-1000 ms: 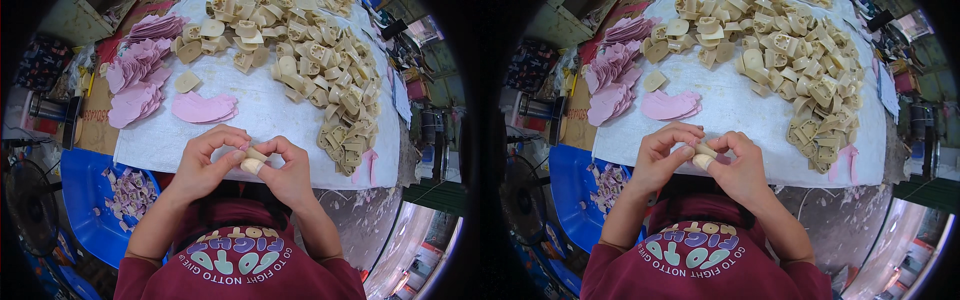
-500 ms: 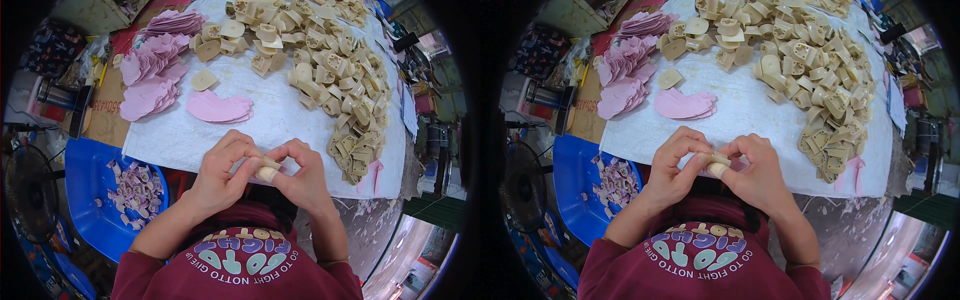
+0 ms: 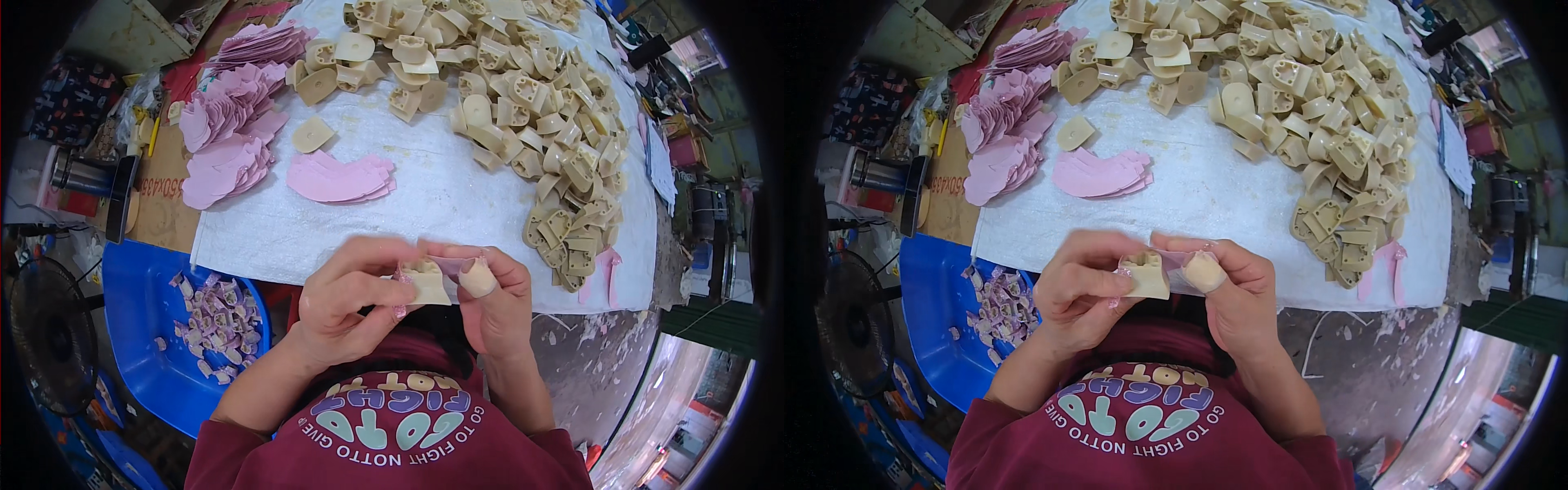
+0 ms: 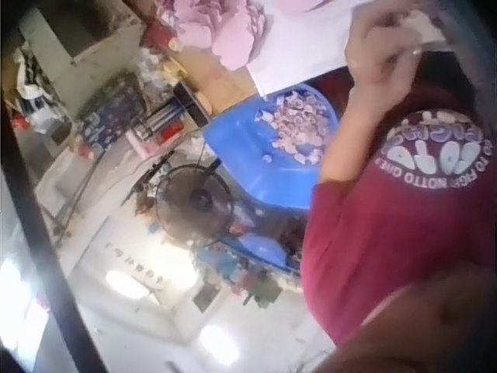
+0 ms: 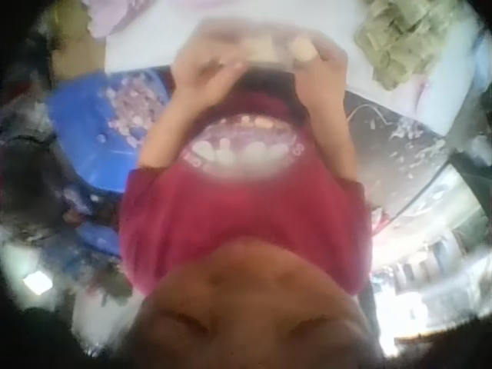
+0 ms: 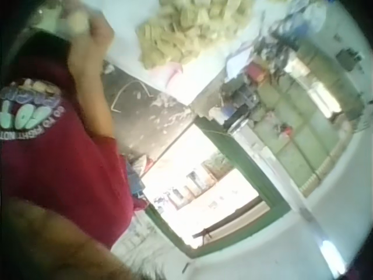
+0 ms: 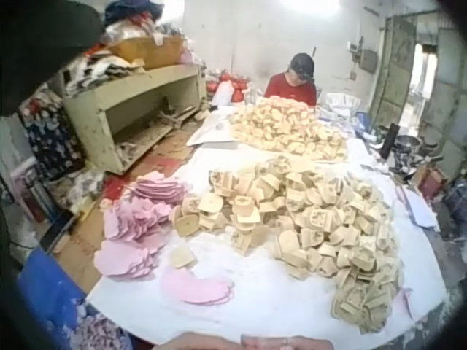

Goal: The person repeatedly picks up beige plastic molds and pink foam pieces, inserts the foam into the molds, and places the assembled units into a blue bin. The process is continuous and repetitive, with the person handling each unit individually.

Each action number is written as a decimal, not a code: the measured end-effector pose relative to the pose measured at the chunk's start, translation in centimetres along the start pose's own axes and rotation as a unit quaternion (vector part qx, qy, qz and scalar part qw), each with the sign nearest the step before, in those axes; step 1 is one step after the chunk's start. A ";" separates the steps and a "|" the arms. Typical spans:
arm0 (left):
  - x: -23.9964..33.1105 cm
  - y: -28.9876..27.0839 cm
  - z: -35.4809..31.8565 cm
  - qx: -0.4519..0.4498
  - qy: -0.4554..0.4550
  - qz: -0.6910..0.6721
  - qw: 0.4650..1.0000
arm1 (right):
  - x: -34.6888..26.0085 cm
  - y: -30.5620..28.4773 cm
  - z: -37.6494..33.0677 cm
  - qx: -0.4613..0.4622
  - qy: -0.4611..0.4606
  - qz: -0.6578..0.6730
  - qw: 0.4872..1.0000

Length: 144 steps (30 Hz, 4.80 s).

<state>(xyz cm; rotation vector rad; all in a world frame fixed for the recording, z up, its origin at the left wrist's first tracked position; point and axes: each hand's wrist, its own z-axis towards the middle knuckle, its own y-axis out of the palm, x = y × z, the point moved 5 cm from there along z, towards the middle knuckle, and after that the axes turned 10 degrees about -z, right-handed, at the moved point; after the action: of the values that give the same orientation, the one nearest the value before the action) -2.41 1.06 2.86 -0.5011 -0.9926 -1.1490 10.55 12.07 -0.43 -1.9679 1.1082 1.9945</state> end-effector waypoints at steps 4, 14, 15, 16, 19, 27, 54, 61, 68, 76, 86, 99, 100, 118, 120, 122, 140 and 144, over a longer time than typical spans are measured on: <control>1.1 0.3 0.4 -0.039 0.045 0.114 0.992 | -1.2 0.0 -0.5 0.023 0.045 0.051 0.997; -1.2 1.1 -0.2 -0.051 0.026 0.273 0.960 | -0.5 1.6 -0.1 0.085 0.059 -0.138 0.985; -1.5 1.1 -0.1 -0.050 0.021 0.284 0.957 | -0.2 1.8 0.1 0.088 0.039 -0.200 0.975; -1.8 1.0 -0.1 -0.031 0.004 0.273 0.961 | 0.0 1.9 0.3 0.092 0.018 -0.261 0.961; -2.2 0.7 -0.3 0.008 0.014 0.244 0.970 | 0.4 1.7 0.5 0.068 0.010 -0.213 0.975; -0.6 0.2 -1.9 0.000 0.195 0.213 0.957 | -1.4 1.4 -1.5 -0.014 -0.169 -0.172 0.970; -4.0 0.6 -1.1 0.159 -0.257 -0.100 0.948 | -1.0 0.4 2.1 0.019 -0.183 -0.418 0.890; -2.6 -0.1 0.5 0.013 -0.232 0.052 0.971 | -1.2 -0.2 2.3 -0.041 -0.141 -0.411 0.900; -4.3 0.2 -0.5 0.174 -0.317 -0.163 0.918 | -2.0 -0.1 2.1 0.085 -0.199 -0.452 0.865; -4.5 1.4 -0.7 0.236 -0.321 -0.532 0.747 | -0.4 1.8 0.9 0.095 -0.197 -0.280 0.935; -3.3 2.4 0.0 0.269 -0.306 -0.360 0.839 | 1.3 2.4 2.9 -0.052 0.042 -0.038 0.997; -5.3 0.8 -0.4 0.204 -0.321 -0.255 0.889 | 0.0 3.5 2.2 -0.043 -0.178 -0.405 0.896; -5.3 0.7 -0.4 0.183 -0.327 -0.275 0.885 | 0.1 3.3 2.2 -0.044 -0.197 -0.452 0.869; -3.0 1.5 -0.1 0.056 -0.290 -0.410 0.863 | -0.9 2.2 2.1 -0.102 -0.130 -0.190 0.968; -2.8 0.8 0.5 0.017 -0.252 -0.277 0.927 | -0.3 1.9 2.1 -0.088 -0.137 -0.209 0.964; -2.3 -0.5 0.9 -0.063 -0.174 -0.029 0.982 | 0.9 0.5 1.8 -0.019 -0.040 -0.098 0.994; -0.3 0.4 2.1 -0.168 -0.009 0.338 0.926 | -1.2 0.0 0.2 0.001 -0.004 -0.201 0.980; -0.7 0.5 1.9 -0.133 -0.054 0.341 0.929 | -1.8 1.0 0.4 0.047 -0.055 -0.319 0.945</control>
<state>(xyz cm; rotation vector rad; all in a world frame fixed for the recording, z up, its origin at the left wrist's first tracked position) -2.71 3.08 3.25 -1.0436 -0.6644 -0.6237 9.91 12.32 1.56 -1.8209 0.4381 1.6333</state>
